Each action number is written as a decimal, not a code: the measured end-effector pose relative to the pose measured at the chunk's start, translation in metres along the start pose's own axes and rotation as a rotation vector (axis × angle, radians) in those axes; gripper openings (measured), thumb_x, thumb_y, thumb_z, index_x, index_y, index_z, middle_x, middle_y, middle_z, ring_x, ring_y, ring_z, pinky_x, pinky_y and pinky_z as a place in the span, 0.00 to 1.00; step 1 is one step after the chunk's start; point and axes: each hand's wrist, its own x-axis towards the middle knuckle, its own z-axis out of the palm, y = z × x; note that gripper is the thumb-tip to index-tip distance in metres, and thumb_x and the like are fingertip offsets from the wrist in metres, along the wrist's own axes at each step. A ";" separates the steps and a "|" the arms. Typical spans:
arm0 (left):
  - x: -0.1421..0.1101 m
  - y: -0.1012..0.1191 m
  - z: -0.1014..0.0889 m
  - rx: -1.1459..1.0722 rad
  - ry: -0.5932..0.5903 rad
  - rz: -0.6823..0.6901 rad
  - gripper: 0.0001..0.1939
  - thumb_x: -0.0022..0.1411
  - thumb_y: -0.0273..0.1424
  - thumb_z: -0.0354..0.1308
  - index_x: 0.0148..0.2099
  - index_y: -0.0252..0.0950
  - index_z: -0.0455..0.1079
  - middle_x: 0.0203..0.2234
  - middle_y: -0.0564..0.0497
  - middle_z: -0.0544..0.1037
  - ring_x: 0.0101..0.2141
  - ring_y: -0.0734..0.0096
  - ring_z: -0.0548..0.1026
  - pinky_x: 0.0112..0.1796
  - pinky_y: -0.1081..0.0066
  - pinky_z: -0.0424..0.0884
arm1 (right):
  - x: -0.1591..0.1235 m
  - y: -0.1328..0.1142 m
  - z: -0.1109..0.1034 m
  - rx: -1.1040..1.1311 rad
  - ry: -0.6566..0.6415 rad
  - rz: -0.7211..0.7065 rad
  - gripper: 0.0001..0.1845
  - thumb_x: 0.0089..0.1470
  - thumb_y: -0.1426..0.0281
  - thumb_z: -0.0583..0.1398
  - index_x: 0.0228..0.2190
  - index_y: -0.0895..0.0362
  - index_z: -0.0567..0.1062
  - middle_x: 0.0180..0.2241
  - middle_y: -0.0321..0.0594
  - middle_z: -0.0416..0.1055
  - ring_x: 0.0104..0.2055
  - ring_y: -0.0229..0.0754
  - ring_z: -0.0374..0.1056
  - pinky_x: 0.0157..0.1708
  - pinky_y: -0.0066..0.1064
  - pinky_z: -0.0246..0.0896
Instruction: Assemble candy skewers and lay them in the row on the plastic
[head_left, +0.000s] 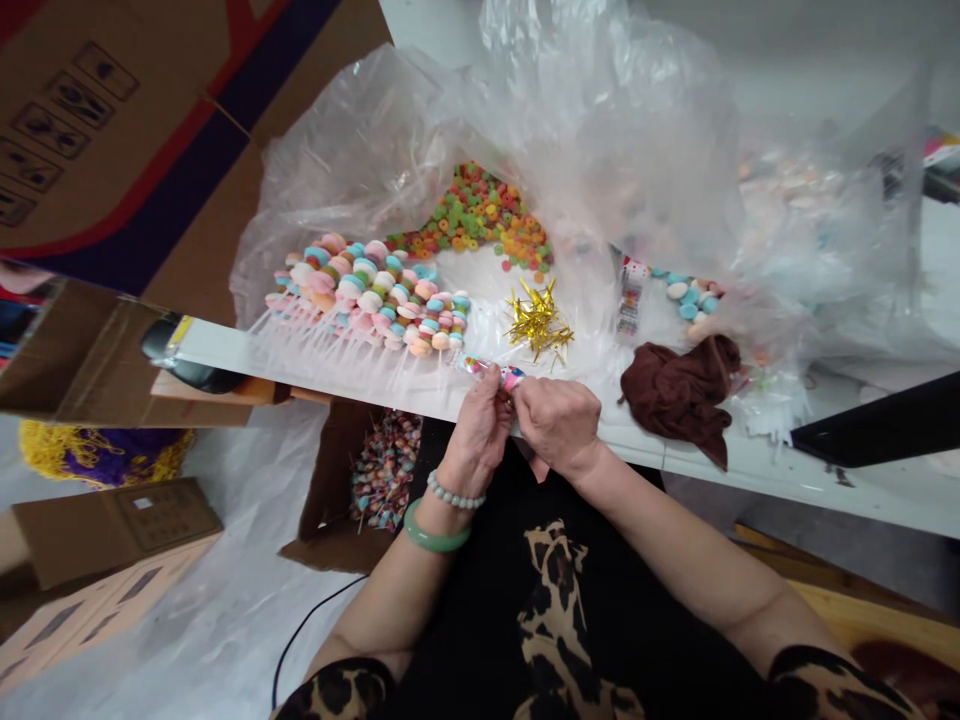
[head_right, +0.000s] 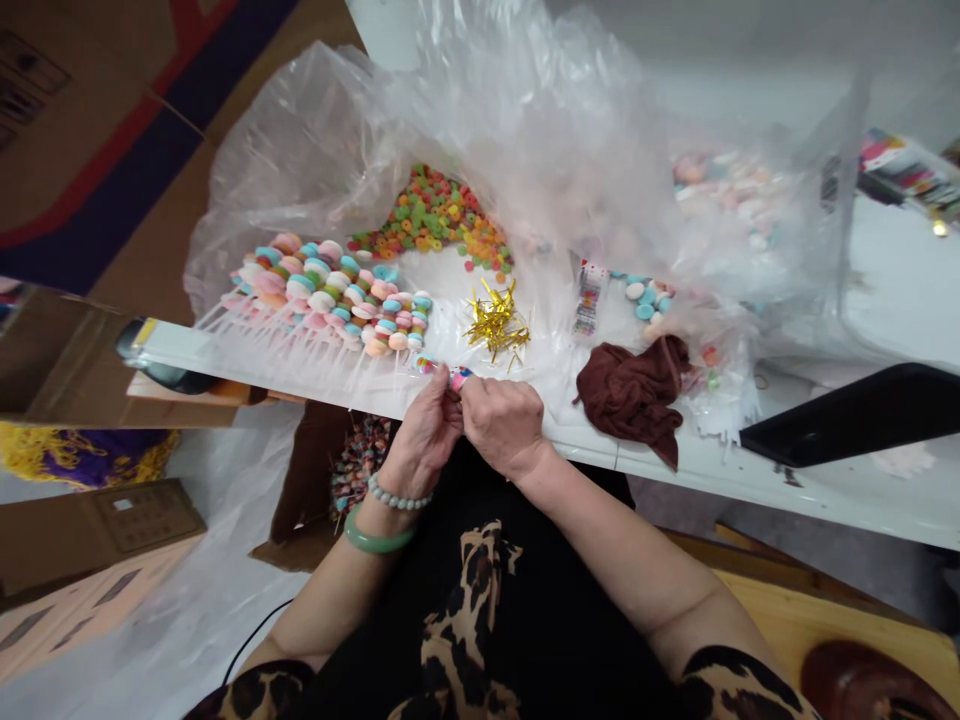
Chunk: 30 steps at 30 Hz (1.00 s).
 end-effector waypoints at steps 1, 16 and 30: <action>0.000 0.000 -0.001 -0.004 0.010 0.000 0.13 0.60 0.36 0.63 0.29 0.32 0.70 0.22 0.54 0.75 0.23 0.80 0.72 0.29 0.78 0.69 | -0.001 0.000 0.001 0.019 -0.023 -0.015 0.16 0.63 0.67 0.52 0.27 0.56 0.74 0.23 0.42 0.74 0.26 0.40 0.66 0.29 0.33 0.46; 0.002 0.011 -0.003 0.012 -0.094 0.075 0.14 0.54 0.37 0.68 0.36 0.31 0.74 0.32 0.49 0.79 0.34 0.74 0.77 0.40 0.76 0.72 | 0.012 -0.015 -0.001 0.413 -0.119 0.274 0.11 0.59 0.66 0.55 0.28 0.53 0.75 0.26 0.36 0.75 0.28 0.40 0.68 0.30 0.28 0.54; -0.001 0.015 -0.010 0.307 -0.007 0.101 0.18 0.44 0.38 0.73 0.35 0.32 0.77 0.23 0.53 0.77 0.24 0.76 0.73 0.28 0.75 0.68 | 0.008 0.002 0.004 0.795 -0.119 0.228 0.13 0.58 0.68 0.53 0.37 0.52 0.78 0.38 0.38 0.78 0.40 0.41 0.72 0.42 0.30 0.63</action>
